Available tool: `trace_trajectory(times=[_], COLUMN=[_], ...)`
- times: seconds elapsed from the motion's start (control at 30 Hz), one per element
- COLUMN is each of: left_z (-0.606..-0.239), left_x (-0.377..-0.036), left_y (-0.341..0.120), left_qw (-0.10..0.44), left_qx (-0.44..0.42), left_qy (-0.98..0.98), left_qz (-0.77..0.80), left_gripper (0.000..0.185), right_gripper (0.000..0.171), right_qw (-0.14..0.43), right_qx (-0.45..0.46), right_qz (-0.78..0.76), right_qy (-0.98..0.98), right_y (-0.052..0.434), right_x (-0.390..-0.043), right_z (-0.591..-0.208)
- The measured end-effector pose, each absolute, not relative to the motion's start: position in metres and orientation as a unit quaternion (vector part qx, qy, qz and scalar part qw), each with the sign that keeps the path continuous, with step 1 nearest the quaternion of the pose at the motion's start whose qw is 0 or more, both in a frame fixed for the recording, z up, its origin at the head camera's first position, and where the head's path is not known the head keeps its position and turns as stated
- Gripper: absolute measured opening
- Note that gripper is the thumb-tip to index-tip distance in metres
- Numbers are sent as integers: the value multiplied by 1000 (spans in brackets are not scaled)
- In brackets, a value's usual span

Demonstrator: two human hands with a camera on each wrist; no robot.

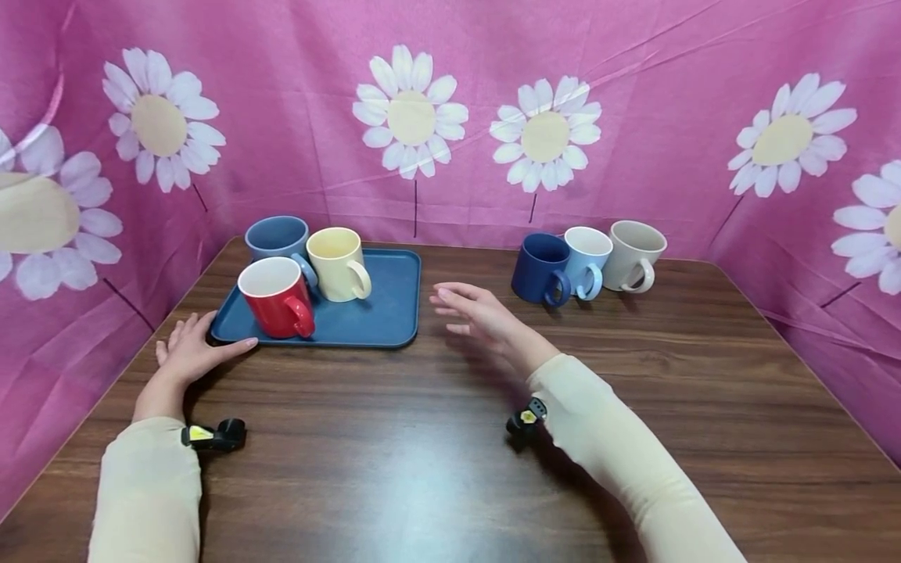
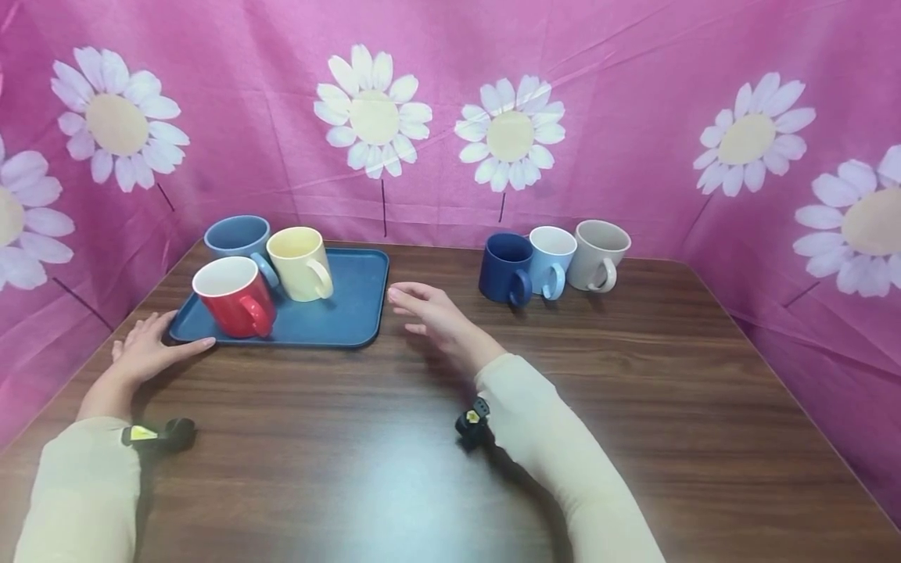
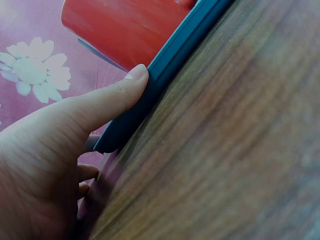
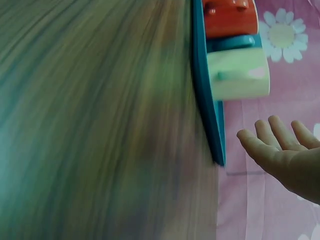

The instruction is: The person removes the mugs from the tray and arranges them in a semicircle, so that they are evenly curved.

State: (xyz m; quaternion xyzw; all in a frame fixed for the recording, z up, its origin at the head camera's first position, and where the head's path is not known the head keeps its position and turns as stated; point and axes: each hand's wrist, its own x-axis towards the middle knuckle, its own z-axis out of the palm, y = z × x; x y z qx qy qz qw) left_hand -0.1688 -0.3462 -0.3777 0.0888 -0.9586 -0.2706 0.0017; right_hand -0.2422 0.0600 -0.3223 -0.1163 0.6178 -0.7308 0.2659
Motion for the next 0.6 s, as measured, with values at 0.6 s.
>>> trace_trajectory(times=[0.6], left_z=[-376], left_x=[-168], left_y=[-346], left_qw=[-2], left_qx=[93], left_qy=[-959], left_qz=[-267], left_gripper=[95], right_gripper=[37], right_qw=[294], right_qx=[-138], right_qz=[-688], right_qy=[649], right_y=[-25], right_x=[-239], right_z=[-312])
